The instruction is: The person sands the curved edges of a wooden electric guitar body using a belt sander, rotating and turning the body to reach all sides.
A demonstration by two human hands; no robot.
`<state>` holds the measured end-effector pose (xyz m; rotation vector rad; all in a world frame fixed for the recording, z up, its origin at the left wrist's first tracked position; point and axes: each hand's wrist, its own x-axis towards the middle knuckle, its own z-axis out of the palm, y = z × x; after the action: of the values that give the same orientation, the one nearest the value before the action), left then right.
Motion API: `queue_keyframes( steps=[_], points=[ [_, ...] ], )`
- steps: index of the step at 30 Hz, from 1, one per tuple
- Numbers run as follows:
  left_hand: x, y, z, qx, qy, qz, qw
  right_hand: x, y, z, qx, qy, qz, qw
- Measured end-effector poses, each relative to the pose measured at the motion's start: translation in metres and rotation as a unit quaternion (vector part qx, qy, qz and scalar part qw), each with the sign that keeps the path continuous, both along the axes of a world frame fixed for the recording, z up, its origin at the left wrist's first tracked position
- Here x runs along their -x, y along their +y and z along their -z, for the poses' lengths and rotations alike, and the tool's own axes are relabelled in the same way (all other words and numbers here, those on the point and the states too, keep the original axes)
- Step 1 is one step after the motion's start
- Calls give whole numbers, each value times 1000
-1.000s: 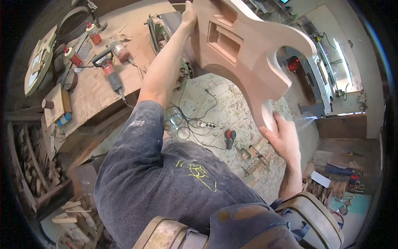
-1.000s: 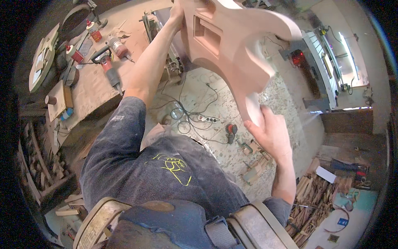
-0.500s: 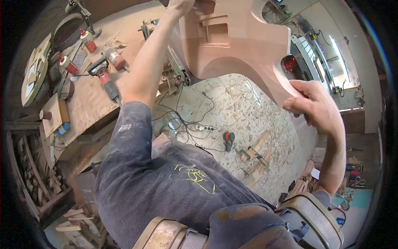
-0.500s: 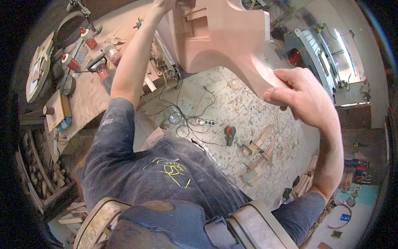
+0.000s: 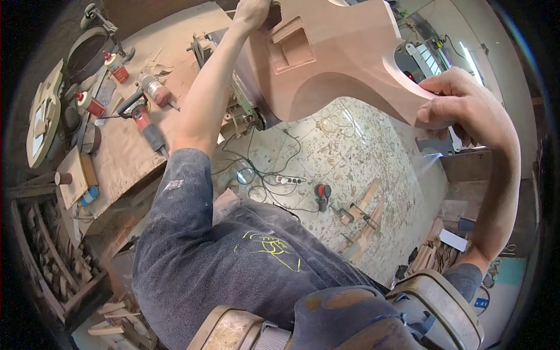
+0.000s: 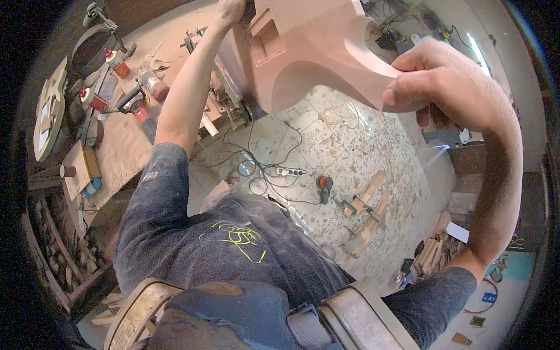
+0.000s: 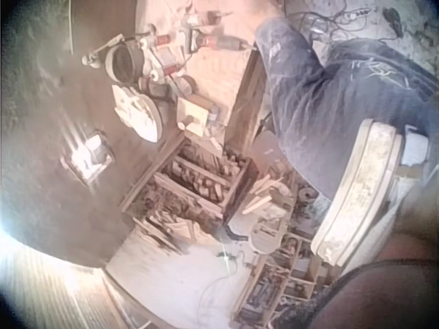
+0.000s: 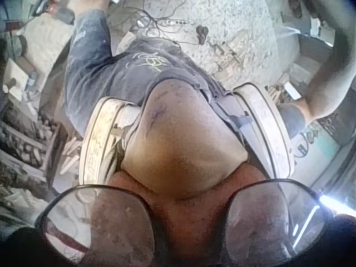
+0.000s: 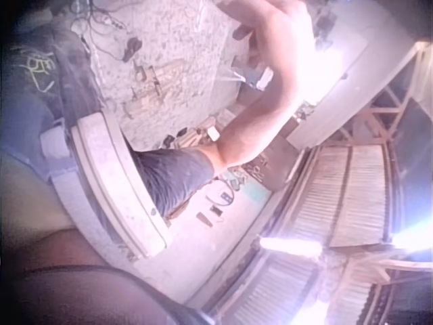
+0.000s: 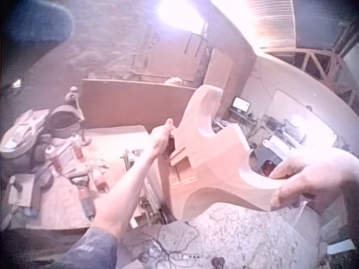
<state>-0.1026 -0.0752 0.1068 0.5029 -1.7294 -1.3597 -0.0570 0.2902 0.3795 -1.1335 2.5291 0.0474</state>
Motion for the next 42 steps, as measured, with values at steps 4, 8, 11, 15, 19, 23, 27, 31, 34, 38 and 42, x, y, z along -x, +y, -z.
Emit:
queue_keyframes(
  steps=[4, 8, 11, 15, 19, 23, 27, 31, 34, 38, 42],
  points=[
    [-5, -1, 14, -41, -6, 1, 999, 2, -18, -9, -3, 22, -16, 1000],
    [10, -22, 43, 40, 18, -64, 997, 10, -39, -25, -44, 39, -12, 998],
    [13, -24, 48, 99, 26, -98, 990, 21, -32, -19, 43, 117, -9, 992],
    [-2, -10, 45, -95, -22, 21, 995, 30, -43, -22, 64, 117, -13, 991],
    [-18, 4, 35, -101, -34, 40, 993, 34, -60, -32, 62, 130, -11, 989],
    [-17, -8, 57, -5, -121, 9, 993, 13, -90, -49, 49, 190, -24, 980],
    [-9, -7, 75, -47, -63, 9, 997, 11, -105, -58, -23, 2, 7, 1000],
    [-12, 24, 53, -79, -66, 18, 994, 19, -101, -59, 18, 71, 15, 997],
    [-6, 15, 81, -123, -33, 49, 991, 32, -108, -58, 117, 74, -37, 990],
    [-17, 38, 105, -91, -39, 68, 993, 50, -116, -52, 222, 140, -131, 956],
    [-20, 100, 101, -102, 18, 194, 975, 85, -95, -55, 335, 159, -52, 927]
  ],
)
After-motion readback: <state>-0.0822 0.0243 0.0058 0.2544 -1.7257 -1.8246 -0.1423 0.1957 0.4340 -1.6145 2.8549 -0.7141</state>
